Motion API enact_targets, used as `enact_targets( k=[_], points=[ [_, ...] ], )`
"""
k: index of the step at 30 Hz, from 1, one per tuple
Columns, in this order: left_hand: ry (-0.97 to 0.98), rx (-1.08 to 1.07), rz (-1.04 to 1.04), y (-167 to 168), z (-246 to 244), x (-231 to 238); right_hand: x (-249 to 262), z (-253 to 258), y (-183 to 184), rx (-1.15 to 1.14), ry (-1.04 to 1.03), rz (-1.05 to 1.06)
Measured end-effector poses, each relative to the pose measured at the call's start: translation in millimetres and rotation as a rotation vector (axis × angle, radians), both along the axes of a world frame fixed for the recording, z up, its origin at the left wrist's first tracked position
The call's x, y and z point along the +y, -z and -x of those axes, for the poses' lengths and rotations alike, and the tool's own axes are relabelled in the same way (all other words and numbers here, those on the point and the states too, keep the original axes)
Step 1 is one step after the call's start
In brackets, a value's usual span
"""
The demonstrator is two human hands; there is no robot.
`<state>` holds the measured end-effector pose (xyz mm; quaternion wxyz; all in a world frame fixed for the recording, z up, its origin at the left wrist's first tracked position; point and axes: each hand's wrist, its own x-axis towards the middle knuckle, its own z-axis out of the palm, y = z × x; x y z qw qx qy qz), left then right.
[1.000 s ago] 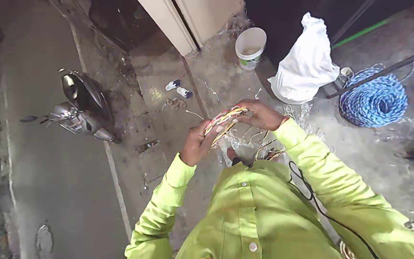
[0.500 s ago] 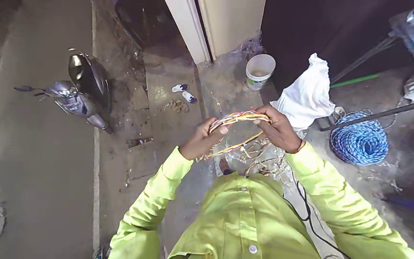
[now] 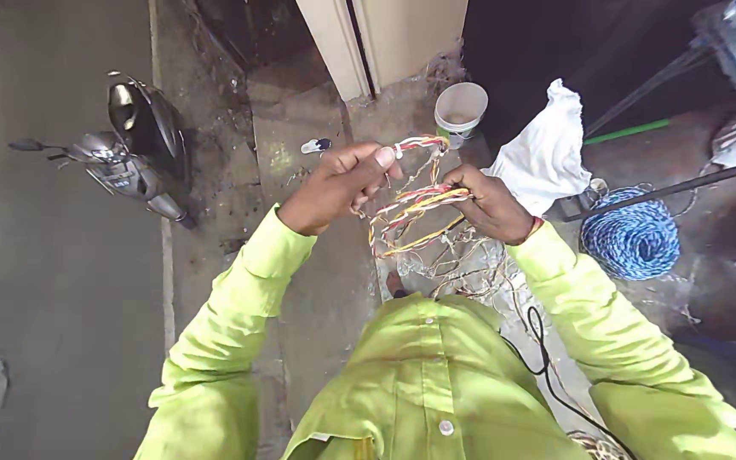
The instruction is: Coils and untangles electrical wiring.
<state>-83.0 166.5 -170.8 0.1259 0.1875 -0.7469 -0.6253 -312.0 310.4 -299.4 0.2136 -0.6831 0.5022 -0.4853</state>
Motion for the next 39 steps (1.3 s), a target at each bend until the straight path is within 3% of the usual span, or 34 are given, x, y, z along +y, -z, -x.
enact_targets(
  k=[5, 10, 16, 23, 28, 34, 39],
  points=[
    [0.088, 0.039, -0.011, -12.7, 1.8, 2.4, -3.0, -2.5, 8.2, -0.205, 0.189, 0.072],
    [0.143, 0.038, -0.006, -6.6, 1.8, 4.0, -6.5, 0.7, 1.5, -0.112, 0.350, 0.034],
    [0.142, -0.052, 0.080, 2.7, -9.2, -8.4, -6.7, 8.7, -12.4, 0.048, 0.307, 0.207],
    [0.204, -0.135, 0.214, -0.9, -6.7, -5.5, -9.9, 4.1, -25.4, 0.154, 0.130, 0.145],
    [0.171, -0.252, 0.061, 8.3, 23.7, 21.4, -19.3, -7.0, -32.8, 0.134, 0.109, 0.118],
    [0.114, -0.177, -0.479, 41.6, 21.3, 14.2, -21.4, -6.7, -37.6, 0.069, 0.149, -0.046],
    [-0.063, -0.303, -0.346, 27.3, 39.5, 23.2, -15.1, 5.5, -23.8, -0.301, 0.008, -0.145]
  ],
)
